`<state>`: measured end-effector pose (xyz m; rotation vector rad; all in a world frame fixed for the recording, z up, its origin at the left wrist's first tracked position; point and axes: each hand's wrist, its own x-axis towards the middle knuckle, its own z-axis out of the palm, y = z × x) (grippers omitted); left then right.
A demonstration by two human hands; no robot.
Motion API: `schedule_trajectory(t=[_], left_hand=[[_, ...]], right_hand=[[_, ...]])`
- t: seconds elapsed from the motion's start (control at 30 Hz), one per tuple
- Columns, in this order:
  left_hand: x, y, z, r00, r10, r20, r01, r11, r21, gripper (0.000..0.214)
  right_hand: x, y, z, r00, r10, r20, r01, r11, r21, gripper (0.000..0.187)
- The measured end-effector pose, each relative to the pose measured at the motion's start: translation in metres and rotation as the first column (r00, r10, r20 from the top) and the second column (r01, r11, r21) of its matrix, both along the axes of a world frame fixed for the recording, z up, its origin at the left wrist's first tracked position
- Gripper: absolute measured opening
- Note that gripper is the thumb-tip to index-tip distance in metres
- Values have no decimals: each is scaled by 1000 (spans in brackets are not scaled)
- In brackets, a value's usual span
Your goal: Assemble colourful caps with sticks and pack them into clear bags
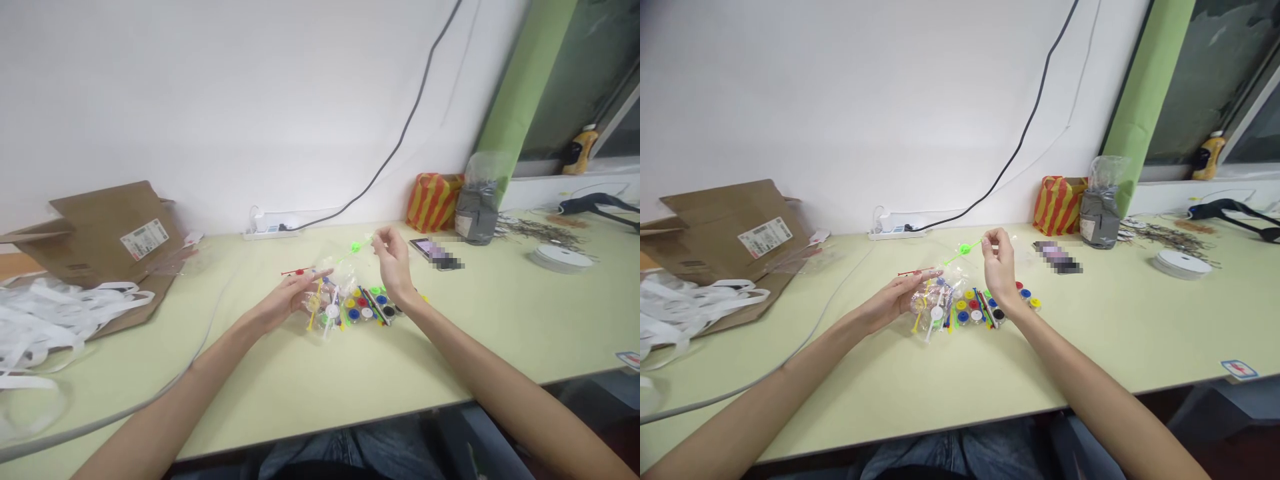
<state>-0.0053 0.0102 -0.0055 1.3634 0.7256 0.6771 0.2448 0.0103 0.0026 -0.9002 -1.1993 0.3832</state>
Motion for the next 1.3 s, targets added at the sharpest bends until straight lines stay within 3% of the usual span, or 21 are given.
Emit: schedule_trajectory(t=[0.2, 0.43, 0.67, 0.83, 0.97, 1.17, 1.3], left_hand=[[0, 0, 2, 999, -1, 38, 0, 999, 35, 41], [0, -2, 4, 1000, -9, 13, 7, 993, 115, 38], [1, -3, 4, 999, -6, 42, 3, 997, 79, 38], [2, -3, 3, 1000, 12, 13, -13, 998, 60, 43], [4, -4, 3, 999, -5, 33, 4, 999, 49, 46], [5, -8, 2, 999, -7, 48, 5, 1000, 26, 50], [6, -9, 3, 999, -7, 54, 7, 1000, -13, 54]], right_hand=[[-1, -3, 3, 995, 65, -78, -63, 998, 24, 14], [-2, -6, 5, 998, 23, -51, -20, 998, 53, 13], [-1, -8, 9, 998, 14, -61, -8, 995, 98, 14], [-7, -11, 7, 988, 153, -18, -152, 987, 46, 13], [-13, -13, 2, 962, 269, 40, -266, 962, -67, 13], [-17, -12, -2, 950, 311, 8, -306, 939, -155, 17], [-15, -13, 2, 936, 334, 113, -315, 936, -160, 20]])
